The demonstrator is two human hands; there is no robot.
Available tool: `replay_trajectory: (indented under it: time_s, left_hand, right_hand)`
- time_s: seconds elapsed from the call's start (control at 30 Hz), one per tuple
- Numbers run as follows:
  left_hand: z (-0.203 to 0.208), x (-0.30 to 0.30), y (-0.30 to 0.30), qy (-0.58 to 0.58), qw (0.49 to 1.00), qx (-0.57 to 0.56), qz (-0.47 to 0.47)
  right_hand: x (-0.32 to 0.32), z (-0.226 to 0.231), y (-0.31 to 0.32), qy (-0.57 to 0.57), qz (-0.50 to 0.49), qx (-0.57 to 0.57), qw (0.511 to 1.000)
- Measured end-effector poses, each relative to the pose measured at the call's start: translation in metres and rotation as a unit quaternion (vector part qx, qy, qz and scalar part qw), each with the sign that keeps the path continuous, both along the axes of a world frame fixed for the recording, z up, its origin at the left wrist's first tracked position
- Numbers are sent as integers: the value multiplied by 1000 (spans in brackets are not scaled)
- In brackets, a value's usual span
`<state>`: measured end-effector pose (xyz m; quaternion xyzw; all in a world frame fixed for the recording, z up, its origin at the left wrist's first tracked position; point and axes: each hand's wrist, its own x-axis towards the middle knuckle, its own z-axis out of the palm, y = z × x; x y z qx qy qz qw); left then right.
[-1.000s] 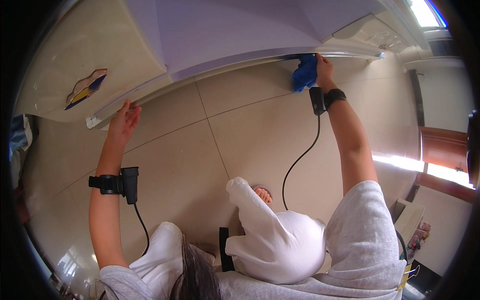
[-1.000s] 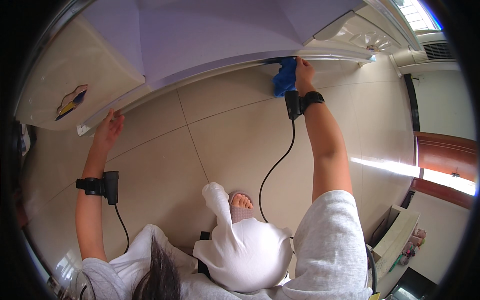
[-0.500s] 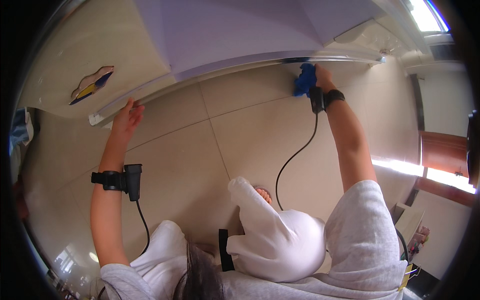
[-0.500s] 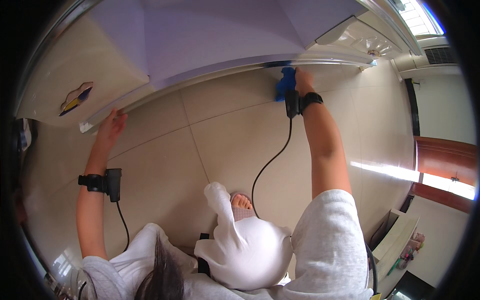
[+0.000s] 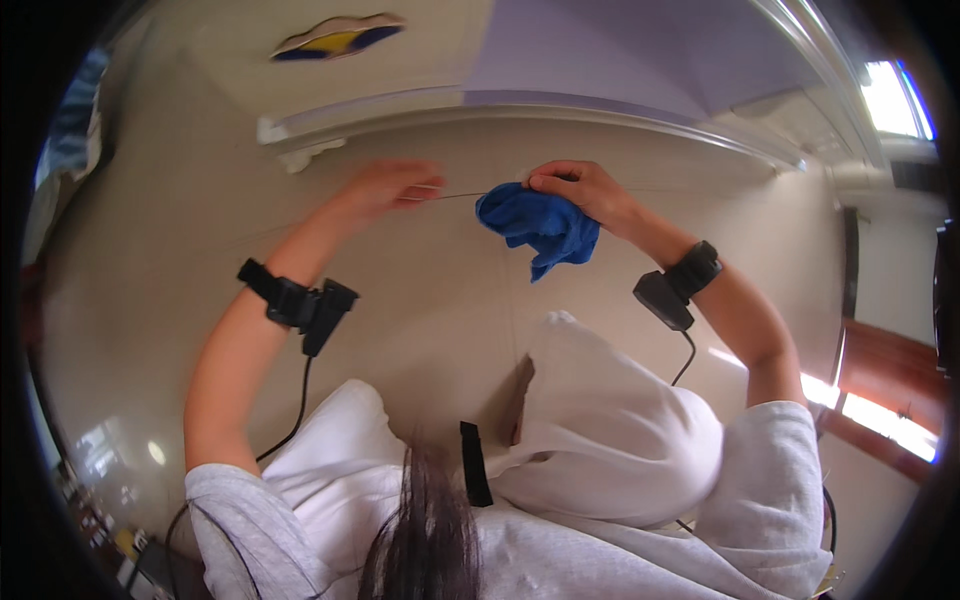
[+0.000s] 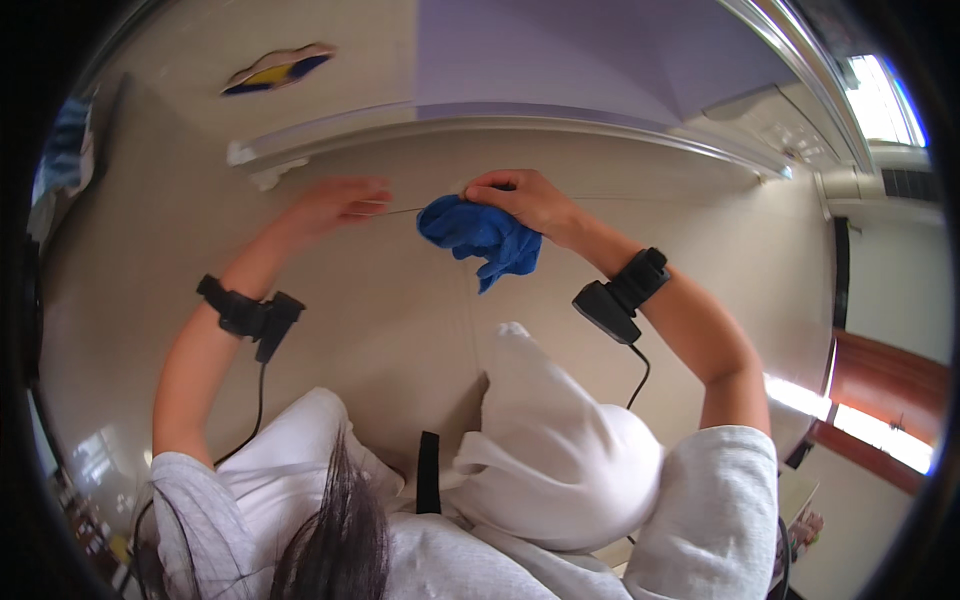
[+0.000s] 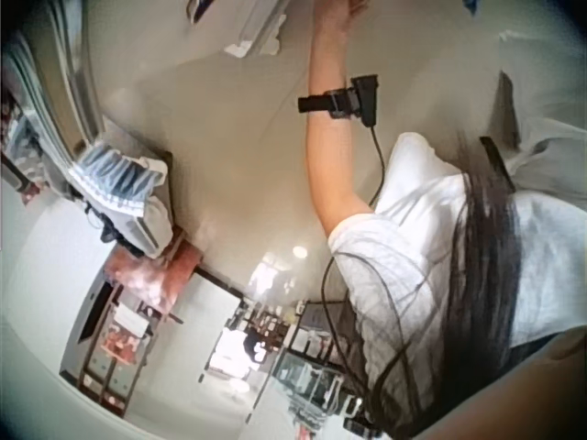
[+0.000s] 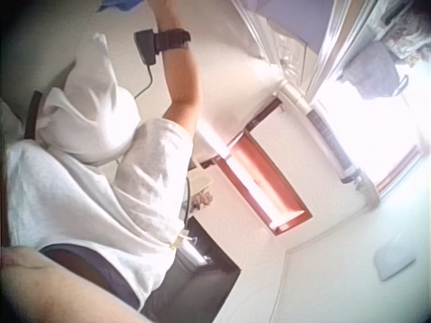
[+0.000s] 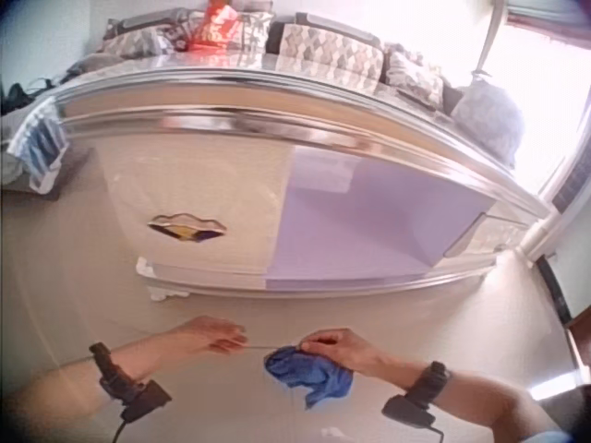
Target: The person wipes the exterior and interior surfaces of a low white cabinet with a blue cloth, including the underside and edges.
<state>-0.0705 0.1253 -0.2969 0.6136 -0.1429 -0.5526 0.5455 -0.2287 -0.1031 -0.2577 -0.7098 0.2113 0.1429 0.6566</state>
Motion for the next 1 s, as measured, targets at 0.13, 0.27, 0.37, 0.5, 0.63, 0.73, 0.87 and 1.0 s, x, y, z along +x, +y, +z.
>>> replay_trajectory:
  time_s: [0.13,0.27,0.37,0.5,0.63,0.73,0.87,1.0]
  left_hand:
    - [28,-14,13,10,997,-71,-29]
    - [22,-8,21,-32,997,-57,32]
    - [12,-1,30,-97,994,-6,45]
    - [-2,6,46,-144,986,61,56]
    - [-19,33,80,-181,967,73,164]
    - [-33,44,103,-197,957,84,198]
    - [-48,54,124,-262,939,132,178]
    - [-79,65,153,-396,892,133,171]
  right_hand:
    - [40,20,47,7,114,-57,992]
    - [67,15,60,31,147,-76,986]
    - [80,1,71,27,157,-101,982]
    - [84,-29,89,45,153,-70,985]
    - [76,-51,85,70,97,12,993]
    - [66,-59,67,64,75,14,995]
    - [61,-59,53,88,53,26,994]
    - [63,-64,57,108,51,44,992]
